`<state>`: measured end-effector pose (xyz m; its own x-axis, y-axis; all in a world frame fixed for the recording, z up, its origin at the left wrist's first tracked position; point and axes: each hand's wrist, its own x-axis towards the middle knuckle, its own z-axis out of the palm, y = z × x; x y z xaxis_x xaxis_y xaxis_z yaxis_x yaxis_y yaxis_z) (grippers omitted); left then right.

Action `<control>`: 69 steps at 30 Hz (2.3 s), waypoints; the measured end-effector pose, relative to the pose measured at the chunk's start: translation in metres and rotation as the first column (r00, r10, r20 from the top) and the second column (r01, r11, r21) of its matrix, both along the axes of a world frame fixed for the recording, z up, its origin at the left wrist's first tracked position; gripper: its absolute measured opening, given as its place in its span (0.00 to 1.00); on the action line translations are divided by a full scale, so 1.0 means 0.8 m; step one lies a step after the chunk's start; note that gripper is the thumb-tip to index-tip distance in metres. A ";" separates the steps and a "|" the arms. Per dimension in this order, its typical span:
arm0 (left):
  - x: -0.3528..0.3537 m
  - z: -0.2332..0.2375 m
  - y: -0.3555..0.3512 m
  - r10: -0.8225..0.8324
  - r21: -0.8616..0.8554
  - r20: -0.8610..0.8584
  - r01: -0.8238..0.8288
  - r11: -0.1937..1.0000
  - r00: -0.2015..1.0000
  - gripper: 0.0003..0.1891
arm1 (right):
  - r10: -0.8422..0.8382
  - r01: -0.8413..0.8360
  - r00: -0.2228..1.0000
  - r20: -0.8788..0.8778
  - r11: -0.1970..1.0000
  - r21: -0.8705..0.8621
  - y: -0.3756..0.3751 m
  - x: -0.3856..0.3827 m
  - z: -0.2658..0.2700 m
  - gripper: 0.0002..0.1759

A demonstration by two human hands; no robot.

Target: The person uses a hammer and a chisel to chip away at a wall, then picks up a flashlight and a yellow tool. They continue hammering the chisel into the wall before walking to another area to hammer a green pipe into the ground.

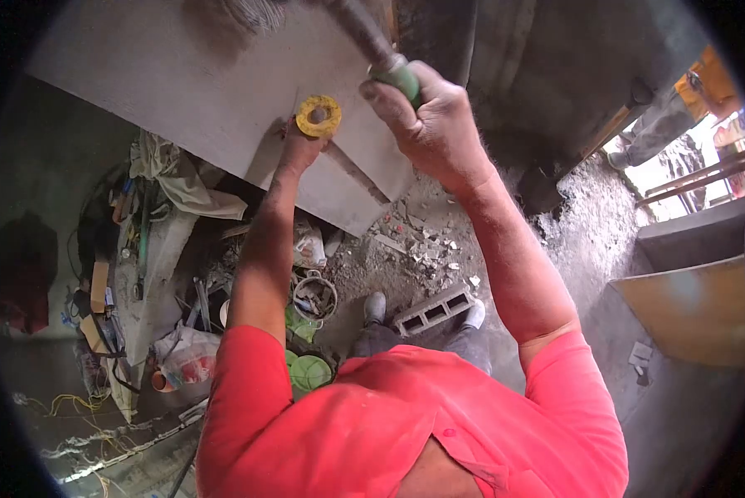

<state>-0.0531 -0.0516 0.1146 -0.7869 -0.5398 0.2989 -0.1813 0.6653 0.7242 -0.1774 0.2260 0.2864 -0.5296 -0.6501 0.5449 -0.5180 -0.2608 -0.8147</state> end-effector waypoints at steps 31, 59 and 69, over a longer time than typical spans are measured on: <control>0.006 0.029 0.065 -0.094 -0.123 -0.007 0.093 0.988 0.996 0.19 | -0.234 0.071 0.938 0.256 0.853 0.517 0.073 -0.030 -0.164 0.29; -0.006 0.021 0.000 -0.021 -0.237 0.168 0.061 0.970 0.985 0.26 | 0.014 -0.024 0.995 0.097 0.994 0.109 0.025 -0.033 -0.023 0.23; 0.004 -0.007 0.022 -0.049 -0.454 -0.051 0.020 0.891 0.998 0.28 | -0.065 0.126 0.988 -0.143 0.874 0.470 -0.004 -0.030 -0.137 0.25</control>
